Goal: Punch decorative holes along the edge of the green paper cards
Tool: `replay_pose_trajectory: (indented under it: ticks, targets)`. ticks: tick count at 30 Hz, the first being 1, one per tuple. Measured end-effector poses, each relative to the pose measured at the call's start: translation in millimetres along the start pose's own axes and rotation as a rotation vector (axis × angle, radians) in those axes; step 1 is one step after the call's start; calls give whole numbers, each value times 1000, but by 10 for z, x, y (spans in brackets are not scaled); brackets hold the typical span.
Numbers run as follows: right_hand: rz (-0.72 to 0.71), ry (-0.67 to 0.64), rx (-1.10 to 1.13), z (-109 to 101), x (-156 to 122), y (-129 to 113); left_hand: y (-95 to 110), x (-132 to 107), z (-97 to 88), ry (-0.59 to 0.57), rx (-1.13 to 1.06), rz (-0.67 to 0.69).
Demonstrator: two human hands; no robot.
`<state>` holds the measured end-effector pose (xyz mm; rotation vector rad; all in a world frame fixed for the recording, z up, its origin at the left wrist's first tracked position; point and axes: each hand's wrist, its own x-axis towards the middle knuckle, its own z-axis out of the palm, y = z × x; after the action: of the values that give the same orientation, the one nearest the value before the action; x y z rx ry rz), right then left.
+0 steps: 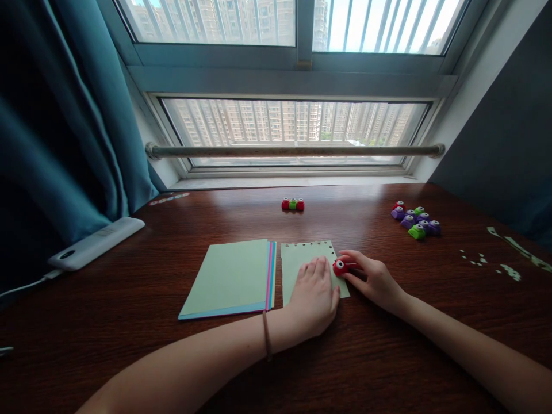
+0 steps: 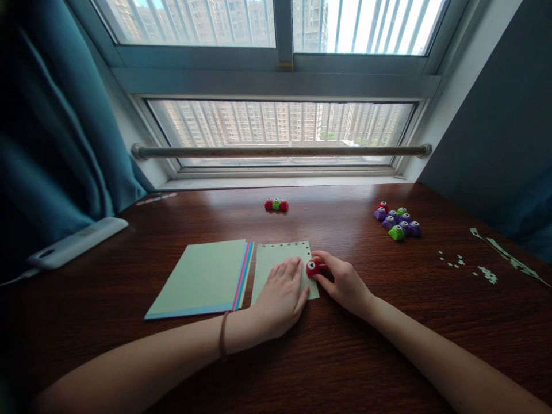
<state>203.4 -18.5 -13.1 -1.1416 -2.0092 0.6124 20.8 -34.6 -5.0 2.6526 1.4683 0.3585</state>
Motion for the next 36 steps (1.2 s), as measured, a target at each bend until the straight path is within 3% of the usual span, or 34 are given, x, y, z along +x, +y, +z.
replay_pose_trajectory:
  ticks: [11,17,26,32,36]
  targets:
    - [6,-8,-15,-1,5,-6,0,-3,11,-1,2,9]
    - [-30,6,-41,-9,15,-20,15,-15,13,85,65,49]
    - [-254,139,-323,-68,-23,-206,9,-19,-75,121,55,165]
    - [-365,80,-397,-60,-52,-201,-19,29,-84,136,118,205]
    - [-363,63,-402,-50,-42,-226,-42,85,-106,163,293,339]
